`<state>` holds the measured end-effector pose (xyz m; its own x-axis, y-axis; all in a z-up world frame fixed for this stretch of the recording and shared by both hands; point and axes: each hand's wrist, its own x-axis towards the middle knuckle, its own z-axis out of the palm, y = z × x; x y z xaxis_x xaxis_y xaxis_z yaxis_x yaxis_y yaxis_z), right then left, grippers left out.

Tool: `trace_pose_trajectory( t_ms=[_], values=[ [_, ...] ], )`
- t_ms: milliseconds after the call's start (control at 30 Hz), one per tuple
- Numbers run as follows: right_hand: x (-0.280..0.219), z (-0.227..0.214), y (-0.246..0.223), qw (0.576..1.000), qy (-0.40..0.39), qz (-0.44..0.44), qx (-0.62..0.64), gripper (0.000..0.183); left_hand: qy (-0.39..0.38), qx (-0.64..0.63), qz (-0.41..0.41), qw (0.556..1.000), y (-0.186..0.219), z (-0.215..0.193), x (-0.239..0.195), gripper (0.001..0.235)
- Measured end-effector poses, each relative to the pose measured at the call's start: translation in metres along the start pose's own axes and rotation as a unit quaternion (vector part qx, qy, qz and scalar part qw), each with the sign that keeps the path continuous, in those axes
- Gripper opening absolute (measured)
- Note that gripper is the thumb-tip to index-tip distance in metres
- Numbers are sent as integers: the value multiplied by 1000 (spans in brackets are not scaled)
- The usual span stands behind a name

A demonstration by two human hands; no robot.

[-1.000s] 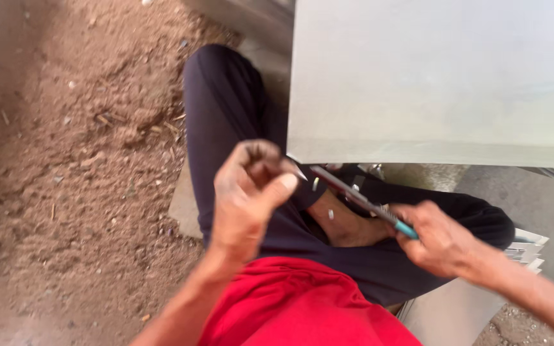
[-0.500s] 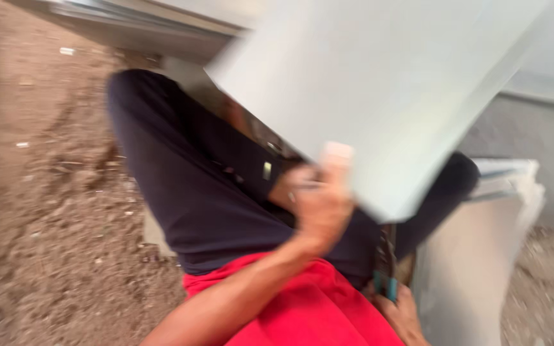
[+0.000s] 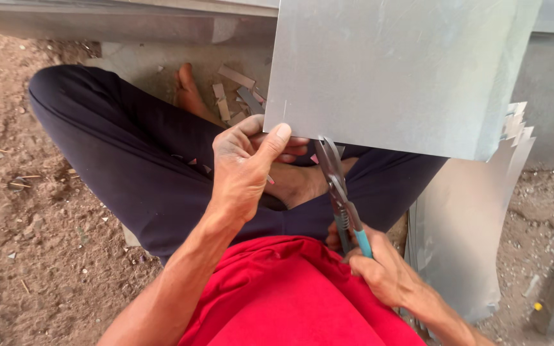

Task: The person uses shears to cut several notches and edges into a rectangular piece of sheet metal while sitting on the floor. They handle the sheet and the shears repeatedly to make precise cuts.

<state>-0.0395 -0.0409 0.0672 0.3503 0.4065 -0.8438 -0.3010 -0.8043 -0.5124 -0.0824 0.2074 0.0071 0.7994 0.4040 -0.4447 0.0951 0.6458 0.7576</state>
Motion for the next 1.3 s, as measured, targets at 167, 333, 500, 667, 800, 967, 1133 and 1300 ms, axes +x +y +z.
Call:
trace_pose_trajectory(
  t_ms=[167, 333, 500, 667, 800, 967, 1133, 1300],
  values=[
    [1, -4, -35, 991, 23, 64, -115, 59, 4, -35, 13, 999, -8, -1, 2, 19],
    [3, -9, -48, 981, 37, 93, -164, 41, 1, -38, 12, 999, -4, -3, 5, 19],
    [11, -15, -56, 976, 36, 115, -179, 20, -20, 89, 13, 996, 11, -13, 24, 19],
    [12, -22, -47, 970, 31, 128, -206, 15, -26, 225, 94, 969, 16, 2, 93, 53],
    [12, -47, -6, 978, 6, 34, -206, 22, 27, 158, 191, 968, -6, 20, 79, 39],
    [-36, -39, 75, 988, 109, 113, 6, 46, 18, -10, 84, 996, -74, 83, 27, 45],
    [-34, -7, 91, 958, 232, -50, 160, 65, -141, 35, -112, 983, -86, 115, 45, 30],
    [-8, 10, 55, 934, 242, 13, 261, 61, -119, 27, -120, 985, -97, 138, 41, 35]
  ],
)
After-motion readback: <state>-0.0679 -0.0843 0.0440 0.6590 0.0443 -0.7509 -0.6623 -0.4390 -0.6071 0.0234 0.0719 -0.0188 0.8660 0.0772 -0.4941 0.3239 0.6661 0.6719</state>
